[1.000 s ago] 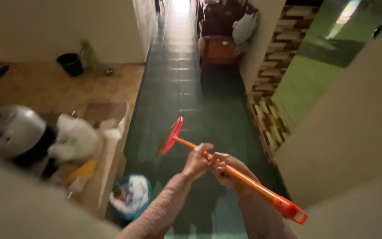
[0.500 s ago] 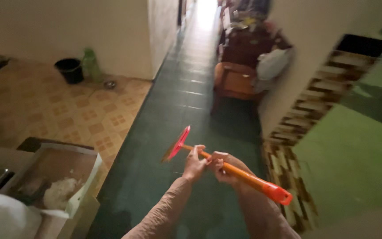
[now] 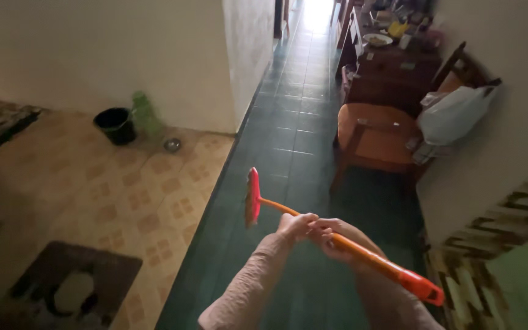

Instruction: The person sweeps various tiled floor areas throughout a house using a broom, moving trash and dust from hallways, a kitchen area, and around furniture into a blue dustpan.

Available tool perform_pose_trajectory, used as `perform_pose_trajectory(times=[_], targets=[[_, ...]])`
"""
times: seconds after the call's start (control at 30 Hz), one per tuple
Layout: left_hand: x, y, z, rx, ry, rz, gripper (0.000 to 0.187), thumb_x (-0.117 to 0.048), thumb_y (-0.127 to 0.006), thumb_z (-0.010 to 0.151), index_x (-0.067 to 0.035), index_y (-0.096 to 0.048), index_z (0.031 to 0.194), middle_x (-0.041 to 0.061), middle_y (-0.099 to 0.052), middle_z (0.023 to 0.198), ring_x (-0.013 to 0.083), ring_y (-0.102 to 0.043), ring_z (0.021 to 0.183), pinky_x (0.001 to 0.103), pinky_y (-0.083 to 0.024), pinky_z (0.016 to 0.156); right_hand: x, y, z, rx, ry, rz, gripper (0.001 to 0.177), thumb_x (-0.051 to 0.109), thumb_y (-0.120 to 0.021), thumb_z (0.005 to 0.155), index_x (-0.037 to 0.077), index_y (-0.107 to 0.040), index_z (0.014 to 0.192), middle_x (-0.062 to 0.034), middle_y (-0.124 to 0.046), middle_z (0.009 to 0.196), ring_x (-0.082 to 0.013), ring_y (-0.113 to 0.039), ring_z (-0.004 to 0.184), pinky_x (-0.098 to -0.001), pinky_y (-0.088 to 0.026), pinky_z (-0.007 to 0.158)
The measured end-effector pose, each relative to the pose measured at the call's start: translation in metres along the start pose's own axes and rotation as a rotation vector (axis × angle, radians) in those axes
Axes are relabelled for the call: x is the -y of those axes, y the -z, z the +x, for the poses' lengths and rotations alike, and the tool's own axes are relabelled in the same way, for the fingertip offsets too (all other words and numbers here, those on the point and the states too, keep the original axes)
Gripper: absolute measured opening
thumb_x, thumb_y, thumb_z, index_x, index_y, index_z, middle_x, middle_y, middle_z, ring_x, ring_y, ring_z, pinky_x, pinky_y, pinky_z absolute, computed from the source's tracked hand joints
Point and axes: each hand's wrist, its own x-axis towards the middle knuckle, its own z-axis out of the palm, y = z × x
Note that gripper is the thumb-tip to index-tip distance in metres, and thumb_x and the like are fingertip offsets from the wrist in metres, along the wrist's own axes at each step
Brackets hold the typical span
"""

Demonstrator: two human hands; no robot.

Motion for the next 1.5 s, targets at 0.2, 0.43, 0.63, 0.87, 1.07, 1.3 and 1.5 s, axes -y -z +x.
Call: perform_pose_trajectory(times=[0.2, 0.43, 0.63, 0.87, 1.07, 1.3, 1.5], targets=[[-0.031, -0.025, 0.166, -0.125, -0.102, 0.153, 0.033, -0.021, -0.083, 0.072, 0.009, -0.073, 0.081, 0.016, -0.075, 0.079, 0.0198, -0.071, 0.064, 0.033, -0.057, 0.058, 0.136, 0.025, 0.008, -0.363, -0.161, 0.373, 0.018, 0.02, -0.054, 0.103, 0.005, -0.061, 0.097, -0.0001, -0.061, 0.072, -0.0063, -0.06, 0.058, -0.018, -0.051, 0.054], [-0.089, -0.053, 0.353, -0.414, -0.222, 0.29, 0.044, -0.034, -0.083, 0.076, 0.004, -0.072, 0.095, 0.013, -0.077, 0.085, 0.0195, -0.075, 0.074, 0.031, -0.058, 0.067, 0.314, 0.16, 0.098, -0.415, -0.199, 0.133, 0.018, 0.019, -0.058, 0.101, 0.007, -0.058, 0.087, 0.0012, -0.056, 0.067, -0.0071, -0.054, 0.053, -0.0197, -0.047, 0.05], [-0.191, -0.02, 0.516, -0.308, -0.44, 0.118, 0.035, -0.026, -0.067, 0.095, 0.0, -0.07, 0.118, 0.005, -0.075, 0.096, 0.0124, -0.066, 0.079, 0.031, -0.056, 0.071, 0.451, 0.278, 0.193, -0.453, -0.208, -0.216, 0.024, 0.018, -0.061, 0.1, 0.01, -0.055, 0.078, 0.0023, -0.053, 0.063, -0.0077, -0.05, 0.048, -0.0211, -0.043, 0.046], [-0.257, 0.114, 0.618, -0.48, -0.473, 1.1, 0.024, -0.02, -0.071, 0.086, -0.011, -0.073, 0.108, 0.006, -0.076, 0.104, 0.022, -0.072, 0.099, 0.037, -0.057, 0.085, 0.609, 0.382, 0.328, -0.578, -0.326, -0.635, 0.036, 0.022, -0.063, 0.097, 0.011, -0.047, 0.066, 0.0006, -0.045, 0.053, -0.0114, -0.042, 0.038, -0.028, -0.036, 0.033], [-0.317, 0.199, 0.681, -0.529, -0.177, 1.368, 0.021, -0.016, -0.07, 0.081, -0.022, -0.074, 0.1, 0.003, -0.075, 0.106, 0.0286, -0.07, 0.102, 0.042, -0.055, 0.088, 0.711, 0.468, 0.413, -0.733, -0.297, -0.681, 0.017, 0.016, -0.066, 0.094, 0.007, -0.062, 0.079, 0.0013, -0.052, 0.06, -0.0085, -0.047, 0.045, -0.0244, -0.039, 0.04], [-0.41, 0.205, 0.771, -0.633, -0.073, 1.132, 0.015, -0.018, -0.068, 0.086, -0.021, -0.076, 0.099, 0.005, -0.076, 0.103, 0.0294, -0.071, 0.1, 0.042, -0.057, 0.083, 0.813, 0.526, 0.503, -0.818, -0.406, -1.055, 0.018, 0.019, -0.067, 0.094, 0.006, -0.065, 0.083, -0.0005, -0.059, 0.063, -0.0125, -0.054, 0.051, -0.0259, -0.047, 0.048], [-0.413, 0.202, 0.804, -0.838, -0.102, 0.93, 0.014, -0.015, -0.066, 0.086, -0.019, -0.076, 0.095, 0.007, -0.077, 0.097, 0.0303, -0.073, 0.092, 0.042, -0.058, 0.076, 0.891, 0.636, 0.578, -0.75, -0.498, -1.319, 0.022, 0.016, -0.069, 0.086, -0.006, -0.071, 0.082, -0.0102, -0.067, 0.069, -0.0183, -0.063, 0.056, -0.0328, -0.05, 0.051]])
